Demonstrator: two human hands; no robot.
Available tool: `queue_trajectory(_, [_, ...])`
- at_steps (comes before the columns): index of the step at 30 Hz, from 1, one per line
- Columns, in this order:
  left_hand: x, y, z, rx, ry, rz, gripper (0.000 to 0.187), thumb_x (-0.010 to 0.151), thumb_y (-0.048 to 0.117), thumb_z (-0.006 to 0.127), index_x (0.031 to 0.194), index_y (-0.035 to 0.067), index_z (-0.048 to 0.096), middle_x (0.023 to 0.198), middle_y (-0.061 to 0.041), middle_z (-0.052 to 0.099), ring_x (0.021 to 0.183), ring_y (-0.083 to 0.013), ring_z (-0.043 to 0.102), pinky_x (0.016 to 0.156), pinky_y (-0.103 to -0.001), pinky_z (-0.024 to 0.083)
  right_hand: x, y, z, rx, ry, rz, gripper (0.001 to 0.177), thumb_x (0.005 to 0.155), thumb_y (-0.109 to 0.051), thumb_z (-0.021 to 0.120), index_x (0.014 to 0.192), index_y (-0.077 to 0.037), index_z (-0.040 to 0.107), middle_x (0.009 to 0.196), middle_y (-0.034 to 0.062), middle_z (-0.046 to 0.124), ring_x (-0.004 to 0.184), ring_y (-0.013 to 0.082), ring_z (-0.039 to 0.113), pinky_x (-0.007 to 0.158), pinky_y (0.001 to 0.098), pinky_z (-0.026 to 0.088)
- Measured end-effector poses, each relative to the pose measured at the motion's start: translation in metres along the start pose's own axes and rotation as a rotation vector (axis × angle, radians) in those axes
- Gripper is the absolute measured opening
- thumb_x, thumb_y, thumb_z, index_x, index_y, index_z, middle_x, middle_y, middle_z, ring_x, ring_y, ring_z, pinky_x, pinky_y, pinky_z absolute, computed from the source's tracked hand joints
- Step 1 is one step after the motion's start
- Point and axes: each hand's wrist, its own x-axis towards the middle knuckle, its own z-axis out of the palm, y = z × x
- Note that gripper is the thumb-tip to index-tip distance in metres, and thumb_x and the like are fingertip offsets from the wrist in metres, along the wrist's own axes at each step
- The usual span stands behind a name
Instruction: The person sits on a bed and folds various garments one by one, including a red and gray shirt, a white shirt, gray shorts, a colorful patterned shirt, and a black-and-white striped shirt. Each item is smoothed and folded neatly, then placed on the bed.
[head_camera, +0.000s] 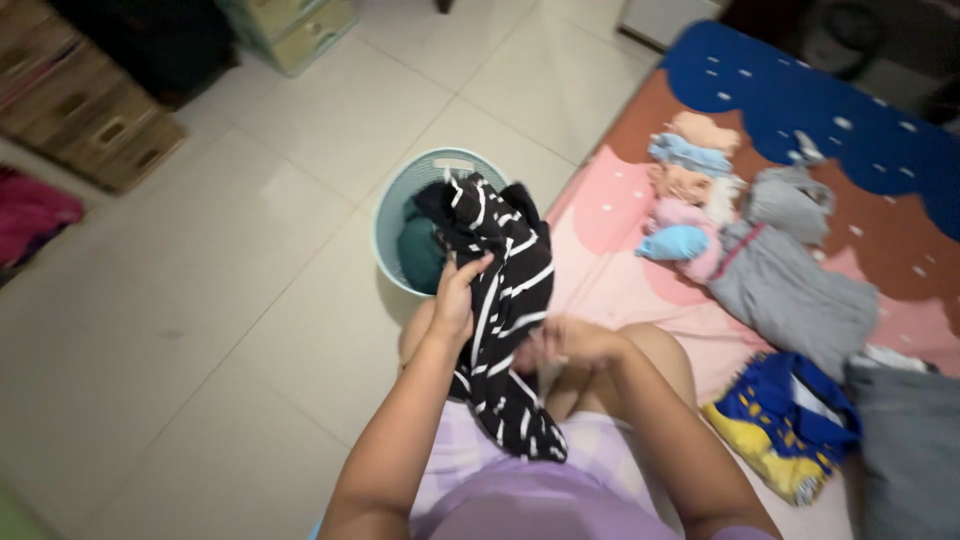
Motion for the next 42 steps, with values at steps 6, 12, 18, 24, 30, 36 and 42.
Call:
queue_trajectory(6, [-0.064, -0.047, 0.027, 0.209, 0.068, 0.273, 0.054, 0.100, 0.018, 0.061, 0.147, -0.001, 0.043, 0.142, -0.011, 0.055, 0.127, -0.0201, 0.054, 0.111, -0.033, 0.041, 0.017, 0.009, -0.005, 0.606, 0.292, -0.451, 0.074, 0.093, -0.018, 0.064, 0.159, -0.007, 0.033, 0.145, 0.0080, 0.059, 0.130, 0.0207, 0.058, 0.109, 0.0384, 0.049])
queue_trajectory(12, [-0.067, 0.049, -0.014, 1.437, 0.383, -0.482, 0.084, 0.108, 0.063, 0.024, 0.125, -0.003, 0.074, 0.125, -0.035, 0.069, 0.123, -0.0448, 0.063, 0.109, -0.045, 0.045, 0.009, 0.012, 0.027, -0.249, 0.256, -0.638, 0.088, 0.069, 0.007, 0.066, 0.153, -0.014, 0.046, 0.146, 0.0206, 0.058, 0.133, 0.0344, 0.054, 0.114, 0.0464, 0.038])
queue_trajectory(18, [-0.014, 0.038, 0.006, 1.442, 0.186, 0.027, 0.113, 0.060, 0.062, 0.087, 0.142, -0.004, 0.046, 0.137, -0.030, 0.053, 0.126, -0.0463, 0.052, 0.104, -0.051, 0.044, -0.010, -0.046, 0.074, -1.074, 0.143, -0.210, 0.089, 0.071, -0.002, 0.069, 0.152, -0.036, 0.054, 0.113, 0.0227, 0.067, 0.098, 0.0381, 0.068, 0.094, 0.0457, 0.053])
queue_trajectory(24, [0.076, -0.017, -0.032, 2.117, 0.026, -0.123, 0.025, 0.086, 0.020, 0.068, 0.109, 0.012, 0.076, 0.124, -0.010, 0.070, 0.120, -0.0330, 0.063, 0.103, -0.061, 0.042, -0.023, -0.073, 0.078, -0.812, 0.404, -0.043, 0.091, 0.076, -0.021, 0.076, 0.157, -0.018, 0.036, 0.093, 0.0240, 0.068, 0.085, 0.0378, 0.069, 0.079, 0.0432, 0.055])
queue_trajectory(30, [0.160, 0.012, -0.089, 2.028, 0.349, 0.281, 0.018, 0.092, 0.021, 0.063, 0.092, 0.008, 0.076, 0.118, -0.011, 0.066, 0.114, -0.0364, 0.058, 0.088, -0.050, 0.052, -0.049, -0.055, 0.039, -0.585, 0.374, -0.148, 0.056, 0.081, -0.031, 0.085, 0.126, -0.005, 0.064, 0.100, 0.0154, 0.079, 0.092, 0.0204, 0.074, 0.084, 0.0333, 0.057])
queue_trajectory(36, [0.157, 0.045, -0.097, 1.679, 0.334, 0.587, 0.033, 0.085, 0.027, 0.068, 0.109, 0.004, 0.070, 0.114, -0.018, 0.066, 0.112, -0.0368, 0.057, 0.095, -0.049, 0.048, -0.036, -0.022, -0.007, -0.115, 0.565, -0.393, 0.068, 0.080, -0.016, 0.084, 0.139, 0.003, 0.057, 0.121, 0.0083, 0.074, 0.109, 0.0151, 0.067, 0.097, 0.0321, 0.053])
queue_trajectory(42, [0.073, -0.010, -0.047, 0.493, -0.669, -0.407, 0.031, 0.104, 0.022, 0.060, 0.129, 0.004, 0.060, 0.130, -0.007, 0.063, 0.121, -0.0177, 0.057, 0.106, -0.034, 0.045, -0.022, -0.003, -0.035, 0.183, 0.651, -0.588, 0.083, 0.077, -0.013, 0.085, 0.149, 0.001, 0.045, 0.133, 0.0079, 0.064, 0.121, 0.0166, 0.060, 0.103, 0.0337, 0.049])
